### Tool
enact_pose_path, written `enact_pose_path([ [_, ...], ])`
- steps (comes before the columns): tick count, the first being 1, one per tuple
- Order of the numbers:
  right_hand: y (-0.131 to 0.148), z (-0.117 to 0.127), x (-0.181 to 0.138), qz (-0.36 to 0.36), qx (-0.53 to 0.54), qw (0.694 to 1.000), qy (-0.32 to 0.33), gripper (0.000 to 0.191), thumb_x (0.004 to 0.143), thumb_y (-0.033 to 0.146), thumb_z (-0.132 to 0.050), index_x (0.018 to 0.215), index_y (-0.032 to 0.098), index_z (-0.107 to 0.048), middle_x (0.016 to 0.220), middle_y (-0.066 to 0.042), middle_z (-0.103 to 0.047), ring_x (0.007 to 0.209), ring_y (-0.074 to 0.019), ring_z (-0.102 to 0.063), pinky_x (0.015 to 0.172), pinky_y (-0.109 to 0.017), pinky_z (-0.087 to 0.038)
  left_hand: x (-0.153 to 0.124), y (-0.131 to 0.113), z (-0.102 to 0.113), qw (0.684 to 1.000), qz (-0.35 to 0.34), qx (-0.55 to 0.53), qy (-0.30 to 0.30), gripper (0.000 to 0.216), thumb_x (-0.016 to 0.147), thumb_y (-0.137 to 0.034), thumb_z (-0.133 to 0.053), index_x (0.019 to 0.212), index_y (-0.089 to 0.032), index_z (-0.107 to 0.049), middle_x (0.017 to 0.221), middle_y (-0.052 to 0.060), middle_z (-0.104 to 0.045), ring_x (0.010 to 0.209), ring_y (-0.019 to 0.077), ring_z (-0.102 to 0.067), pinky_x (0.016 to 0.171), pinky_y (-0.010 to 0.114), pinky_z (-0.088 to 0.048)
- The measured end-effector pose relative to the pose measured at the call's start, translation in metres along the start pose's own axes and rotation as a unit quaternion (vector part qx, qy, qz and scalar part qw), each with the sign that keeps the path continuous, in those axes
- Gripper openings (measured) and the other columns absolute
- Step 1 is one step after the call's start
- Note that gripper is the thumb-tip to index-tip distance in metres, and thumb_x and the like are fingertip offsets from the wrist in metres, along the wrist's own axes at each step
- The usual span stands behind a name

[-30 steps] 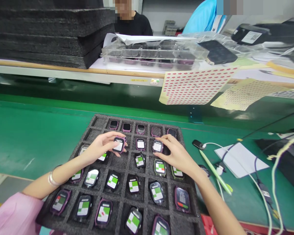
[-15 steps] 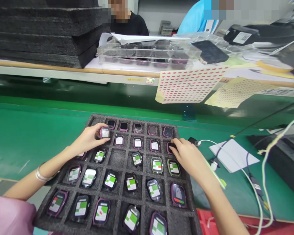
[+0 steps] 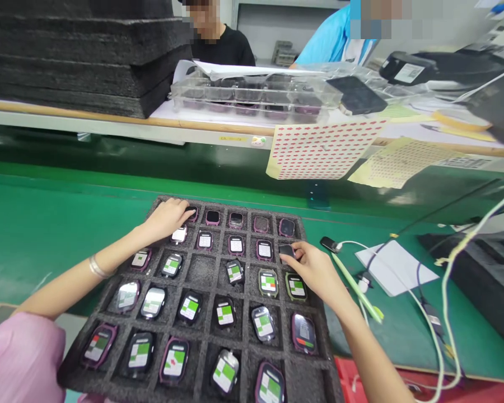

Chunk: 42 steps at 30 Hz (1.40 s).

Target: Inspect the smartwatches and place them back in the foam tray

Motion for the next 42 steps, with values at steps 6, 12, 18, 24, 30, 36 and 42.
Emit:
enact_pose_path([
  [6,0.007,0.009,-0.001,0.020,0.089,0.995,-0.025,0.042,0.073,0.061,-0.061,0.080,0.020,-0.054,0.078,-0.009,-0.067,0.072,-0.0247,-0.064,0.066,-0.037,-0.052,0.018,0.007,-0.015,0.996,0.021,-0.089,-0.016,0.017,0.082,-0.026,-0.063,0.087,-0.010,-0.060,0.086,0.015,-0.064,0.093,0.0323,-0.059,0.082,0.041,-0.044],
  [12,0.030,0.022,0.003,-0.015,0.308,0.951,-0.018,0.043,0.075,0.045,-0.072,0.106,0.016,-0.062,0.084,-0.007,-0.069,0.063,-0.0202,-0.064,0.047,-0.028,-0.049,0.008,0.008,0.002,0.964,0.004,-0.264,-0.020,0.030,0.088,-0.042,-0.050,0.078,-0.015,-0.058,0.079,0.007,-0.063,0.083,0.0228,-0.062,0.077,0.036,-0.049],
  [18,0.096,0.019,0.014,0.049,0.571,0.818,0.053,0.024,0.083,0.034,-0.068,0.095,0.021,-0.053,0.088,-0.007,-0.070,0.054,-0.0168,-0.063,0.035,-0.022,-0.044,-0.023,-0.032,0.005,0.748,0.032,-0.659,0.077,0.037,0.084,-0.043,-0.059,0.101,-0.010,-0.058,0.079,0.008,-0.063,0.070,0.0168,-0.064,0.067,0.030,-0.052],
  [24,0.141,-0.013,0.019,0.066,0.645,0.738,0.187,0.039,0.088,0.031,-0.061,0.124,0.018,-0.051,0.108,-0.015,-0.067,0.044,-0.0082,-0.053,0.034,-0.019,-0.038,-0.046,-0.054,0.004,0.654,0.085,-0.742,0.116,0.038,0.081,-0.034,-0.065,0.110,-0.009,-0.059,0.071,0.000,-0.052,0.054,0.0070,-0.049,0.044,0.018,-0.036],
  [30,0.140,-0.033,0.009,0.059,0.660,0.716,0.219,0.038,0.083,0.033,-0.068,0.117,0.023,-0.055,0.103,-0.011,-0.069,0.048,-0.0112,-0.060,0.043,-0.023,-0.047,-0.058,-0.049,0.001,0.685,0.086,-0.715,0.114,0.049,0.074,-0.024,-0.071,0.120,-0.013,-0.056,0.068,-0.004,-0.046,0.050,0.0048,-0.042,0.045,0.019,-0.031],
  [36,0.142,-0.040,0.003,0.070,0.665,0.700,0.248,0.036,0.084,0.035,-0.068,0.115,0.022,-0.055,0.096,-0.010,-0.070,0.046,-0.0121,-0.061,0.039,-0.022,-0.047,-0.059,-0.039,0.002,0.818,0.049,-0.571,0.053,0.044,0.078,-0.022,-0.062,0.121,-0.019,-0.054,0.073,-0.004,-0.048,0.050,0.0061,-0.043,0.049,0.021,-0.036],
  [42,0.144,-0.045,0.000,0.080,0.671,0.687,0.266,0.039,0.083,0.032,-0.069,0.118,0.021,-0.056,0.098,-0.011,-0.070,0.052,-0.0137,-0.063,0.040,-0.022,-0.048,-0.064,-0.041,0.007,0.880,0.022,-0.473,0.030,0.047,0.079,-0.023,-0.059,0.125,-0.021,-0.051,0.077,-0.001,-0.053,0.057,0.0104,-0.045,0.051,0.021,-0.038],
])
Point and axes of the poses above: each hand's wrist, its own x-axis towards the middle knuckle, its own z-axis out of the back of the hand, y = z × x, the point moved 10 cm from there along x, towards the middle knuckle
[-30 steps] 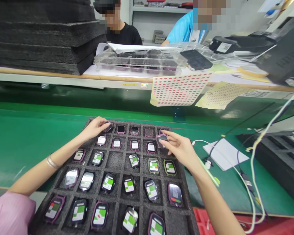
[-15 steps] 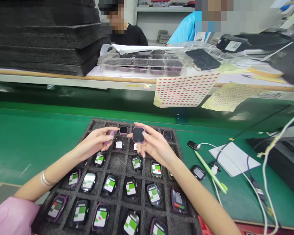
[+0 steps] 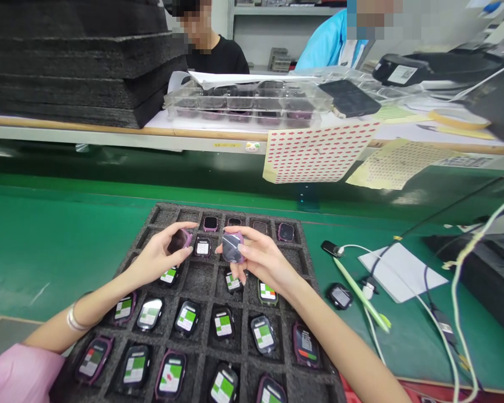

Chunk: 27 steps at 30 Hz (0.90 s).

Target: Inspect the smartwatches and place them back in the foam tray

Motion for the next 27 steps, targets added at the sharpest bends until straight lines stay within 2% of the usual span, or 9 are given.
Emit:
enact_pose_path([
  [3,-0.004,0.002,-0.001,-0.009,-0.002,1.000,-0.004,0.044,0.083,0.032,-0.069,0.123,0.021,-0.054,0.101,-0.013,-0.069,0.055,-0.0151,-0.065,0.043,-0.023,-0.049,-0.001,0.000,-0.001,1.000,-0.006,0.015,-0.003,0.051,0.080,-0.030,-0.060,0.129,-0.021,-0.048,0.088,0.002,-0.058,0.057,0.0099,-0.044,0.049,0.021,-0.037],
  [6,-0.005,0.001,-0.001,-0.010,-0.002,1.000,0.000,0.047,0.084,0.032,-0.068,0.127,0.021,-0.052,0.103,-0.013,-0.068,0.058,-0.0160,-0.066,0.045,-0.024,-0.051,0.000,0.000,-0.001,0.999,-0.011,0.030,-0.009,0.051,0.080,-0.029,-0.060,0.129,-0.021,-0.048,0.099,0.004,-0.062,0.067,0.0133,-0.053,0.055,0.022,-0.042],
  [10,-0.003,-0.001,-0.001,-0.005,-0.006,1.000,0.003,0.041,0.084,0.028,-0.068,0.123,0.021,-0.056,0.102,-0.012,-0.068,0.059,-0.0164,-0.067,0.048,-0.025,-0.052,-0.002,-0.006,-0.001,0.998,-0.043,0.055,-0.011,0.049,0.081,-0.023,-0.056,0.129,-0.021,-0.048,0.116,0.006,-0.060,0.094,0.0197,-0.059,0.078,0.028,-0.047],
  [13,-0.001,-0.001,-0.003,-0.007,-0.021,1.000,-0.004,0.036,0.083,0.026,-0.070,0.118,0.020,-0.060,0.098,-0.010,-0.069,0.054,-0.0153,-0.066,0.049,-0.027,-0.053,-0.004,-0.014,0.001,0.994,-0.079,0.072,-0.017,0.045,0.080,-0.018,-0.054,0.125,-0.020,-0.050,0.123,0.006,-0.058,0.111,0.0215,-0.054,0.095,0.031,-0.041],
  [14,-0.001,-0.001,-0.003,-0.007,-0.025,1.000,-0.010,0.036,0.083,0.026,-0.070,0.117,0.020,-0.061,0.098,-0.009,-0.069,0.053,-0.0150,-0.066,0.049,-0.027,-0.053,-0.005,-0.015,0.001,0.994,-0.081,0.075,-0.019,0.044,0.080,-0.017,-0.053,0.124,-0.020,-0.050,0.122,0.006,-0.058,0.110,0.0213,-0.054,0.095,0.031,-0.041],
  [17,0.002,0.001,-0.004,0.002,-0.032,0.999,-0.026,0.038,0.082,0.029,-0.071,0.118,0.021,-0.061,0.098,-0.009,-0.070,0.052,-0.0146,-0.065,0.048,-0.028,-0.054,-0.004,-0.011,0.001,0.995,-0.060,0.074,-0.012,0.046,0.082,-0.021,-0.053,0.128,-0.020,-0.047,0.108,0.004,-0.062,0.086,0.0174,-0.059,0.075,0.027,-0.046],
  [19,0.002,0.001,-0.004,0.004,-0.036,0.999,-0.027,0.038,0.082,0.029,-0.071,0.117,0.021,-0.062,0.097,-0.009,-0.070,0.051,-0.0149,-0.065,0.047,-0.028,-0.053,-0.004,-0.011,0.001,0.995,-0.060,0.076,-0.010,0.045,0.082,-0.021,-0.053,0.127,-0.020,-0.047,0.101,0.003,-0.062,0.078,0.0157,-0.058,0.069,0.025,-0.045],
  [23,0.000,0.002,-0.004,-0.008,-0.048,0.999,-0.021,0.035,0.083,0.027,-0.070,0.116,0.020,-0.062,0.097,-0.010,-0.070,0.051,-0.0155,-0.065,0.047,-0.028,-0.053,-0.005,-0.016,0.002,0.993,-0.082,0.082,-0.018,0.040,0.079,-0.014,-0.053,0.118,-0.020,-0.052,0.102,0.003,-0.061,0.086,0.0167,-0.057,0.078,0.026,-0.043],
  [27,0.002,0.000,-0.004,-0.004,-0.047,0.999,-0.019,0.035,0.083,0.025,-0.069,0.117,0.020,-0.062,0.096,-0.009,-0.070,0.052,-0.0157,-0.066,0.048,-0.028,-0.054,-0.005,-0.014,0.003,0.995,-0.074,0.071,-0.020,0.041,0.080,-0.015,-0.052,0.121,-0.020,-0.050,0.098,0.002,-0.061,0.082,0.0159,-0.056,0.075,0.026,-0.043],
])
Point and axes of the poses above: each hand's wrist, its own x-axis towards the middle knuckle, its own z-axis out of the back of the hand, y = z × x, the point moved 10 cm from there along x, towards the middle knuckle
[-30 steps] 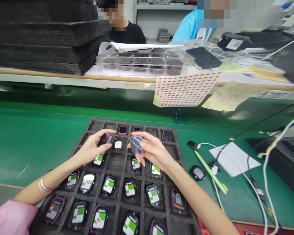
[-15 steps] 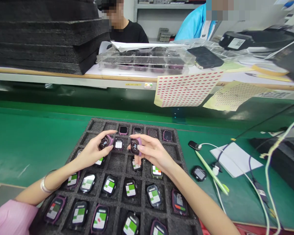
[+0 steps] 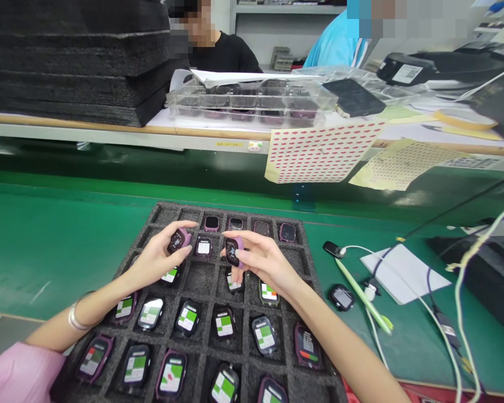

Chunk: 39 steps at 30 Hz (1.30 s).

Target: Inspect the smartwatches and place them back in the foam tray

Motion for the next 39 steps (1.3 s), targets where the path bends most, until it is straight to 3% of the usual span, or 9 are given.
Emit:
enact_pose_path([
  [11,0.0004,-0.0002,-0.0003,-0.001,-0.008,1.000,0.001,0.033,0.085,0.021,-0.067,0.117,0.018,-0.063,0.096,-0.009,-0.070,0.053,-0.0143,-0.066,0.049,-0.026,-0.054,0.0003,-0.0021,0.0015,1.000,-0.006,0.006,-0.002,0.037,0.081,-0.016,-0.053,0.117,-0.020,-0.051,0.092,0.001,-0.058,0.074,0.0135,-0.052,0.064,0.023,-0.039],
  [16,-0.0006,0.0003,0.0001,0.003,-0.002,1.000,0.003,0.035,0.086,0.021,-0.066,0.121,0.019,-0.061,0.097,-0.008,-0.069,0.055,-0.0139,-0.066,0.052,-0.025,-0.055,0.0005,0.0015,-0.0026,1.000,0.020,-0.010,0.010,0.045,0.084,-0.024,-0.054,0.128,-0.020,-0.045,0.085,-0.001,-0.056,0.064,0.0118,-0.049,0.058,0.022,-0.039],
  [23,-0.0017,0.0013,0.0006,0.002,-0.004,1.000,0.004,0.031,0.087,0.018,-0.064,0.118,0.019,-0.063,0.096,-0.009,-0.069,0.055,-0.0134,-0.065,0.050,-0.025,-0.055,0.0008,-0.0039,-0.0024,0.999,-0.026,0.018,0.006,0.039,0.079,-0.014,-0.052,0.117,-0.019,-0.052,0.108,0.004,-0.060,0.094,0.0172,-0.056,0.086,0.027,-0.042],
  [39,0.0013,0.0028,-0.0006,0.003,-0.019,1.000,-0.010,0.032,0.086,0.018,-0.065,0.118,0.019,-0.063,0.094,-0.008,-0.070,0.054,-0.0133,-0.066,0.050,-0.025,-0.055,0.0007,-0.0013,0.0040,1.000,0.000,-0.001,-0.014,0.040,0.081,-0.016,-0.051,0.120,-0.020,-0.048,0.088,-0.001,-0.057,0.068,0.0108,-0.053,0.060,0.021,-0.040],
])
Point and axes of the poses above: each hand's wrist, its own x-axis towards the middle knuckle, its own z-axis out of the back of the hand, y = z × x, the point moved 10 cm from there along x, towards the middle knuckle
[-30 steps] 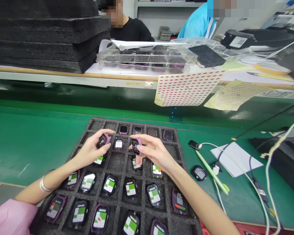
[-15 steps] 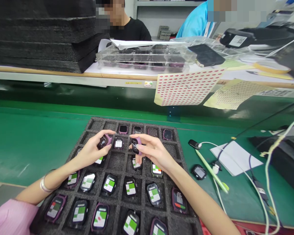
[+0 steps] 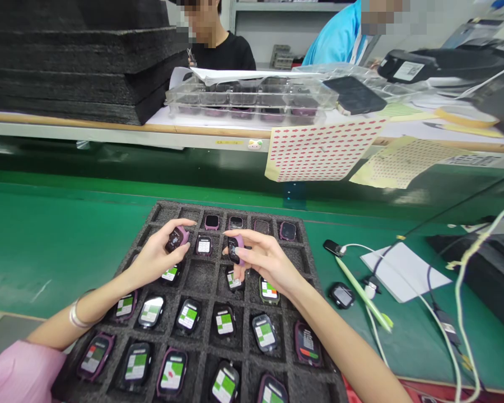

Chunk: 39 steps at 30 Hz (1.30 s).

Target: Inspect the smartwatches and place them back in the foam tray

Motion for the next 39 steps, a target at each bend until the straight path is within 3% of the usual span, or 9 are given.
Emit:
enact_pose_path([
  [6,-0.002,0.001,-0.001,-0.009,-0.005,1.000,-0.001,0.033,0.086,0.018,-0.063,0.119,0.017,-0.062,0.096,-0.010,-0.070,0.054,-0.0136,-0.065,0.050,-0.025,-0.055,-0.002,0.005,-0.003,1.000,0.018,-0.013,0.012,0.041,0.082,-0.017,-0.053,0.122,-0.022,-0.047,0.086,-0.002,-0.055,0.053,0.0059,-0.044,0.049,0.018,-0.036],
  [10,-0.003,-0.002,-0.001,-0.021,0.007,1.000,0.012,0.039,0.089,0.021,-0.059,0.128,0.016,-0.053,0.102,-0.014,-0.069,0.060,-0.0175,-0.069,0.055,-0.028,-0.055,-0.001,0.015,-0.009,0.992,0.076,-0.099,0.034,0.051,0.083,-0.024,-0.056,0.130,-0.022,-0.040,0.089,0.000,-0.056,0.051,0.0068,-0.049,0.049,0.021,-0.043],
  [14,-0.008,-0.003,0.001,-0.044,0.015,0.999,0.010,0.045,0.089,0.023,-0.058,0.132,0.016,-0.046,0.113,-0.017,-0.065,0.075,-0.0247,-0.071,0.058,-0.031,-0.056,0.000,0.016,-0.023,0.958,0.112,-0.254,0.070,0.066,0.073,-0.021,-0.066,0.132,-0.017,-0.037,0.087,0.001,-0.057,0.062,0.0118,-0.059,0.063,0.028,-0.052],
  [19,-0.013,0.001,0.001,-0.046,-0.007,0.998,-0.038,0.035,0.087,0.021,-0.057,0.121,0.017,-0.052,0.117,-0.017,-0.063,0.065,-0.0219,-0.071,0.051,-0.029,-0.054,0.000,0.017,-0.035,0.904,0.137,-0.395,0.087,0.053,0.073,-0.013,-0.061,0.124,-0.018,-0.047,0.103,0.008,-0.063,0.095,0.0225,-0.062,0.079,0.036,-0.054],
  [24,-0.014,0.006,0.000,-0.043,-0.025,0.996,-0.076,0.043,0.084,0.019,-0.057,0.127,0.017,-0.049,0.113,-0.015,-0.065,0.065,-0.0221,-0.071,0.049,-0.028,-0.054,-0.001,0.021,-0.037,0.905,0.138,-0.394,0.084,0.043,0.079,-0.017,-0.056,0.122,-0.018,-0.052,0.102,0.010,-0.065,0.098,0.0250,-0.063,0.079,0.042,-0.055],
  [39,-0.013,0.004,-0.004,-0.014,-0.042,0.997,-0.069,0.050,0.086,0.025,-0.062,0.133,0.018,-0.048,0.109,-0.015,-0.068,0.063,-0.0222,-0.071,0.046,-0.029,-0.055,-0.002,0.016,-0.039,0.921,0.096,-0.363,0.100,0.038,0.082,-0.019,-0.054,0.120,-0.019,-0.051,0.102,0.008,-0.062,0.096,0.0220,-0.062,0.075,0.038,-0.059],
])
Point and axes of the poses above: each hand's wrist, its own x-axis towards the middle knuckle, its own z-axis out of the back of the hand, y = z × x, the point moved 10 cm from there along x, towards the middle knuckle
